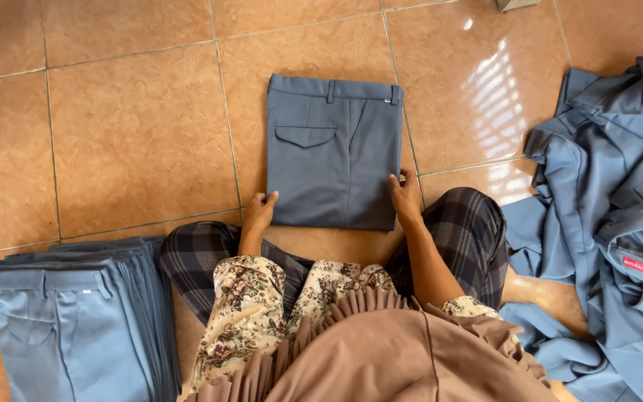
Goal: Folding blue trousers on the floor and stacking them neatly.
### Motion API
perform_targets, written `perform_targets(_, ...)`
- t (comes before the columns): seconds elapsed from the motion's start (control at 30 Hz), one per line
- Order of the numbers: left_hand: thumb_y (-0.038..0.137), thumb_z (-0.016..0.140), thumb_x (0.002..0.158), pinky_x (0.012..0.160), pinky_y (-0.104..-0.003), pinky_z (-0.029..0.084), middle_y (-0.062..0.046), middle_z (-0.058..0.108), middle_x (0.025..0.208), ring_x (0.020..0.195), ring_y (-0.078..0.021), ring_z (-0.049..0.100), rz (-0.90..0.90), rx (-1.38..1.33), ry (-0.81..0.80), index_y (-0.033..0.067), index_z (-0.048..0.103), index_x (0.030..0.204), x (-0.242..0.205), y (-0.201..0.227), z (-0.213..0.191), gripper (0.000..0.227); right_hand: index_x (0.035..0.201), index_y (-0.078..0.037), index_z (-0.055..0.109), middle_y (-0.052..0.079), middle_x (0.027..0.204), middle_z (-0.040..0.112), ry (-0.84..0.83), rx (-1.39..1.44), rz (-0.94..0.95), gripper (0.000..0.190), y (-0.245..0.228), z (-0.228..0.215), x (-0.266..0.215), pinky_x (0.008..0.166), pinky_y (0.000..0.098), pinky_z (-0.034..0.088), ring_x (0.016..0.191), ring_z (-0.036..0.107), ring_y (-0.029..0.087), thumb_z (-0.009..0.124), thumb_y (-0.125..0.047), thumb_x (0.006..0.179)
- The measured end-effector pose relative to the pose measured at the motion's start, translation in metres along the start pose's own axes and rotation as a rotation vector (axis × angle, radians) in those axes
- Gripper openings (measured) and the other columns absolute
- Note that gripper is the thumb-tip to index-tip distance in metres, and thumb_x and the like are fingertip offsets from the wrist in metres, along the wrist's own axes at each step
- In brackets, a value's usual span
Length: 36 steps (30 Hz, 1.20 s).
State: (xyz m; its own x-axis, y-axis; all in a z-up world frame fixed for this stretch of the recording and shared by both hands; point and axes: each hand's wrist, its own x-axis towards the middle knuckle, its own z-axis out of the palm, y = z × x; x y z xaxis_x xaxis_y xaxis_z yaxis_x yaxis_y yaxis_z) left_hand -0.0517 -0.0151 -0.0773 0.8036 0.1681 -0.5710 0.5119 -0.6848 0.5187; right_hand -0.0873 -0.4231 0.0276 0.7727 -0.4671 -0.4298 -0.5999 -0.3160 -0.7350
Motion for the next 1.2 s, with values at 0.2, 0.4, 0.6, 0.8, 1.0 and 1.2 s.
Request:
perform_targets(0.2, 0.058, 0.048, 0.104, 0.095, -0.054, 0.052, -0.025, 0.069, 0.116, 0.113, -0.0439, 0.065, 0.048, -0.107, 0.164, 0.0094, 0.057, 0.124, -0.079, 0.058, -0.029, 0.053, 0.163, -0.012, 0.024, 0.037, 0.141, 0.052, -0.149, -0.132, -0.058, 0.084, -0.02, -0.015, -0.053, 0.102, 0.0596, 0.05, 0.129, 0.055, 0.05, 0.069, -0.011, 0.092)
perform_targets(0.4, 0.053, 0.052, 0.103, 0.088, -0.048, 0.056, -0.015, 0.075, 0.104, 0.105, -0.0367, 0.072, -0.029, 0.104, 0.285, 0.0173, 0.055, 0.121, -0.026, 0.027, 0.017, 0.04, 0.163, -0.019, 0.028, 0.029, 0.116, 0.069, -0.097, -0.164, 0.01, 0.083, 0.021, -0.004, -0.021, 0.08, 0.0553, 0.062, 0.112, 0.068, 0.044, 0.071, -0.008, 0.092)
perform_targets(0.6, 0.05, 0.054, 0.102, 0.076, -0.047, 0.057, -0.011, 0.076, 0.087, 0.084, -0.0335, 0.076, 0.007, 0.182, 0.473, 0.0262, 0.047, 0.115, -0.041, 0.038, 0.019, 0.028, 0.163, -0.021, 0.028, 0.022, 0.107, 0.073, -0.097, -0.224, 0.002, 0.08, 0.025, -0.005, -0.023, 0.088, 0.0533, 0.058, 0.111, 0.069, 0.04, 0.069, -0.013, 0.094)
perform_targets(0.8, 0.033, 0.066, 0.097, 0.094, -0.058, 0.045, -0.021, 0.056, 0.136, 0.11, -0.0429, 0.062, 0.248, 0.235, 0.782, 0.0127, 0.049, 0.144, -0.1, 0.102, -0.016, 0.054, 0.152, -0.007, 0.045, 0.031, 0.129, 0.055, 0.197, -0.356, -0.393, 0.059, -0.006, -0.002, -0.061, 0.101, 0.0601, 0.047, 0.123, 0.054, 0.052, 0.067, -0.011, 0.098)
perform_targets(1.0, 0.037, 0.049, 0.105, 0.119, -0.061, 0.023, -0.015, 0.034, 0.164, 0.151, -0.04, 0.031, 0.858, 0.398, 0.49, 0.0255, 0.041, 0.157, -0.137, 0.155, 0.072, 0.054, 0.157, -0.023, 0.043, 0.013, 0.163, 0.036, 0.265, -0.723, -0.808, 0.058, -0.021, 0.059, -0.08, 0.112, 0.0535, 0.037, 0.149, 0.033, 0.035, 0.057, -0.033, 0.102)
perform_targets(1.2, 0.056, 0.037, 0.106, 0.118, -0.065, 0.017, -0.01, 0.035, 0.165, 0.152, -0.0367, 0.03, 0.575, 0.577, 0.628, 0.032, 0.039, 0.158, -0.104, 0.104, 0.066, 0.057, 0.166, -0.023, 0.02, 0.007, 0.172, 0.017, -0.032, -0.735, -0.385, 0.059, -0.011, 0.035, -0.065, 0.122, 0.0644, 0.011, 0.158, 0.01, 0.029, 0.03, -0.045, 0.112)
